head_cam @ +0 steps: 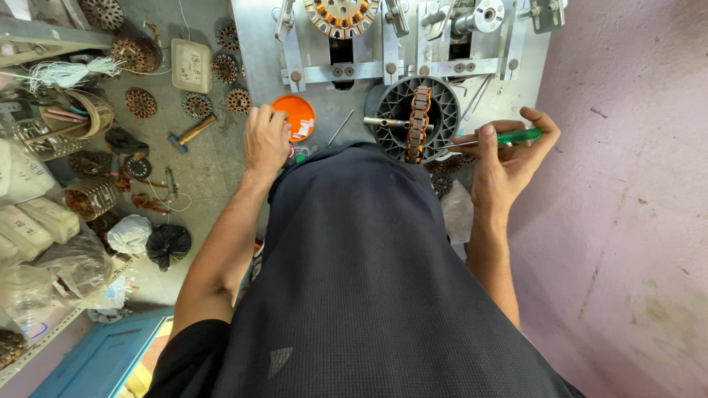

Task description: The person wires a motor stator by hand using scissors and a screwdriver.

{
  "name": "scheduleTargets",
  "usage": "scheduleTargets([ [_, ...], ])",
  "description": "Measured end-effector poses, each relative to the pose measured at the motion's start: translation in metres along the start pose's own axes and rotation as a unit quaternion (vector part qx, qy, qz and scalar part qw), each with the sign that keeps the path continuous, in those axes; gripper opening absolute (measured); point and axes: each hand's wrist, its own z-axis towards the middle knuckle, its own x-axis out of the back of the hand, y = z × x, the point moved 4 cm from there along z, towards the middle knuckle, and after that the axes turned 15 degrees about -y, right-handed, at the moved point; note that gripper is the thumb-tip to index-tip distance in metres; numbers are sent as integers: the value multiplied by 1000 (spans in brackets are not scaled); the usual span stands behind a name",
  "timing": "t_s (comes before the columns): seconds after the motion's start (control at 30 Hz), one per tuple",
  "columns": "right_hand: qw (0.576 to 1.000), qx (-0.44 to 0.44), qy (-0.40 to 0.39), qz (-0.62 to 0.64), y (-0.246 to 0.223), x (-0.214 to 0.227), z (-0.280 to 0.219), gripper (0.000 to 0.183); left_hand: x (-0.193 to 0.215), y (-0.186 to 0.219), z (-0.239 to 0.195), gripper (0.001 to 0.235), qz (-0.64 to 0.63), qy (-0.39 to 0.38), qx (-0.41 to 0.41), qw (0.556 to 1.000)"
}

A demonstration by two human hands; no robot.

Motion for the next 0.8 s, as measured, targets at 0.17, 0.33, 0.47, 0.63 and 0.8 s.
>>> scheduleTargets([
  [0.17,1000,8,2,5,1,1,-1,47,-2,3,-4,15,28,-14,-3,1000],
  [0.33,1000,23,-12,-4,0,1,-2,42,-8,4,-3,9,81,-22,-24,996],
  [0.47,999,39,-14,-3,0,3,-2,37,-12,1,2,9,99,-34,-22,994],
  [0.63,999,43,-9,-6,0,3,-3,32,-8,3,6,10,71,-39,-4,997],
  [0.8,998,53,-42,-5,-20,-8,-5,15,25,40,17,7,-187,33,37,981],
])
